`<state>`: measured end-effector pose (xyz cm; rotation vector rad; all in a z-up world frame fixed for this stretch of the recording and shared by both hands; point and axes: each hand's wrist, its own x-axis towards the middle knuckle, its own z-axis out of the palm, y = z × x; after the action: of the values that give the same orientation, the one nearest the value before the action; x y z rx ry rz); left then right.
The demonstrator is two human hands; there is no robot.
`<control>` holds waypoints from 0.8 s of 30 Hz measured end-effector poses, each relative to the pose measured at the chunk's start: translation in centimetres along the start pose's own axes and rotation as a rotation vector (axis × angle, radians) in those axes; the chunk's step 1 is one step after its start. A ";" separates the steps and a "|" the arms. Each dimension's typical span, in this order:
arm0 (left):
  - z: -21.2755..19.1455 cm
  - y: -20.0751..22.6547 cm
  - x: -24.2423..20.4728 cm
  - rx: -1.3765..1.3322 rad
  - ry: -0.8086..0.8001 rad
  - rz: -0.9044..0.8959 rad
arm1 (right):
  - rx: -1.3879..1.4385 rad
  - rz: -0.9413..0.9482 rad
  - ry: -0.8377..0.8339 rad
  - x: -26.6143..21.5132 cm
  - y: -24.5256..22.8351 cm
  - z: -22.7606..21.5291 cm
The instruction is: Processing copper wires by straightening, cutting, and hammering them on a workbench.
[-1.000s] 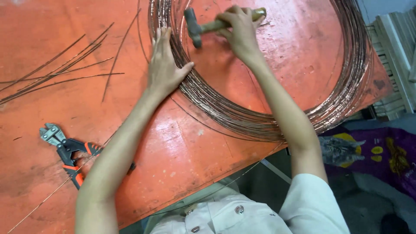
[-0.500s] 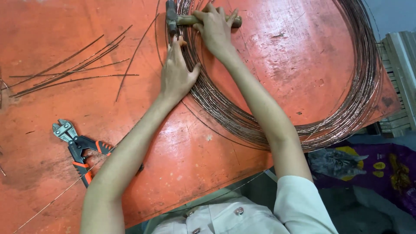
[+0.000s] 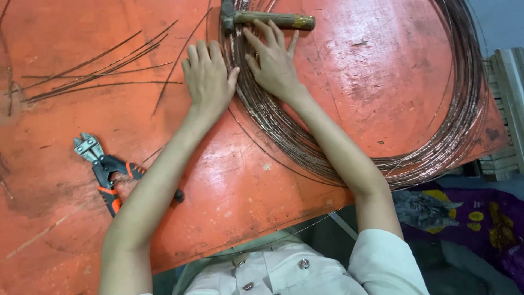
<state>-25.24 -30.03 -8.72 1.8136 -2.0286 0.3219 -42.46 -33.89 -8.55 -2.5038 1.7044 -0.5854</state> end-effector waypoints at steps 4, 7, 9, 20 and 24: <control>1.6 -2.6 -1.6 0.023 -0.040 0.123 | 0.270 -0.078 -0.038 -0.2 -1.0 -0.8; 2.7 -3.6 -2.4 0.043 -0.084 0.172 | 0.100 -0.185 -0.173 -0.3 -2.0 -1.0; 3.3 -3.9 -2.3 0.159 0.009 0.197 | 0.148 -0.194 -0.200 -0.3 -2.0 -1.6; 2.2 -8.6 -1.6 0.299 0.191 0.230 | 0.241 -0.138 -0.119 -1.9 -4.2 -0.6; -3.8 -12.5 -2.6 0.271 0.203 0.311 | 0.192 -0.130 -0.090 -1.6 -3.9 0.4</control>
<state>-12.15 -27.71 -7.62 1.5264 -2.1988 0.8719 -39.42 -30.99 -8.36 -2.4764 1.3928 -0.6034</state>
